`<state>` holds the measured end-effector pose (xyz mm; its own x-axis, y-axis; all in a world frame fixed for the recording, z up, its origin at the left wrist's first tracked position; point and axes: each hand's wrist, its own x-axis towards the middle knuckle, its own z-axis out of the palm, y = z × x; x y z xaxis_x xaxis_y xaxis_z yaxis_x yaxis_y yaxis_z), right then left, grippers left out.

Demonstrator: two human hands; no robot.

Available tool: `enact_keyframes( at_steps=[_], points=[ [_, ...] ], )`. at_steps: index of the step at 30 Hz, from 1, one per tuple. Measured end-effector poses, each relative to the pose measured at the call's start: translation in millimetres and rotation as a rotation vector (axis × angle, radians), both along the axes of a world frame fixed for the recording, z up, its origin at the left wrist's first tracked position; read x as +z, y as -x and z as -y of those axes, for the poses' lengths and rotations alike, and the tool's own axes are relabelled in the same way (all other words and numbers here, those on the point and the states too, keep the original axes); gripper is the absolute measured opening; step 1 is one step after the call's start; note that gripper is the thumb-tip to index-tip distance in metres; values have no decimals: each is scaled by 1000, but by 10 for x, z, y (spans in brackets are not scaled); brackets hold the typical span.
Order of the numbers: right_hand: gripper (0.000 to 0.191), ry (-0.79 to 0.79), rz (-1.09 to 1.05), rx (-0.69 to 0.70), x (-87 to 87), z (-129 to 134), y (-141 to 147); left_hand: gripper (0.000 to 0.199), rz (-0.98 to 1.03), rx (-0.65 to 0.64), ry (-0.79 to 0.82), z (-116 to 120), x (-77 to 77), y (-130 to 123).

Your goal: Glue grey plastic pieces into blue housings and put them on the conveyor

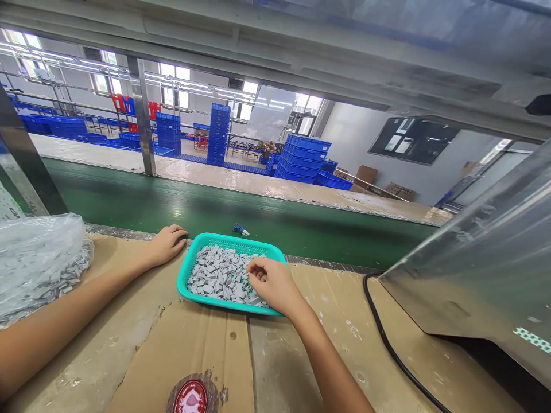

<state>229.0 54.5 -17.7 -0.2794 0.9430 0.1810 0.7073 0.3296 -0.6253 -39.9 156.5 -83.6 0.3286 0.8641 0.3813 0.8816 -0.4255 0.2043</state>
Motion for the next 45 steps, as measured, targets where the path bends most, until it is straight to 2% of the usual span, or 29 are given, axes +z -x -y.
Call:
enact_keyframes(
  at_steps=[6, 10, 13, 16, 23, 34, 45],
  points=[
    [9, 37, -66, 58, 13, 24, 14, 40, -10, 10, 5, -5, 2, -3],
    [6, 110, -144, 47, 22, 33, 17, 41, -13, 25, 20, 14, 31, -13],
    [5, 195, -223, 39, 63, 66, 68, 42, -17, 23, 38, 24, 49, -18],
    [3, 222, -229, 91, 140, 136, 161, 44, -27, 13, 56, 30, 60, -21],
    [6, 240, -85, 235, 266, 267, 294, 46, -43, 18, 74, 39, 77, -22],
    [8, 217, 72, 199, 378, 369, 342, 46, -41, 14, 78, 42, 79, -21],
    [15, 52, 255, 253, 358, 391, 373, 44, -5, 29, 89, 44, 82, -20]
  ],
)
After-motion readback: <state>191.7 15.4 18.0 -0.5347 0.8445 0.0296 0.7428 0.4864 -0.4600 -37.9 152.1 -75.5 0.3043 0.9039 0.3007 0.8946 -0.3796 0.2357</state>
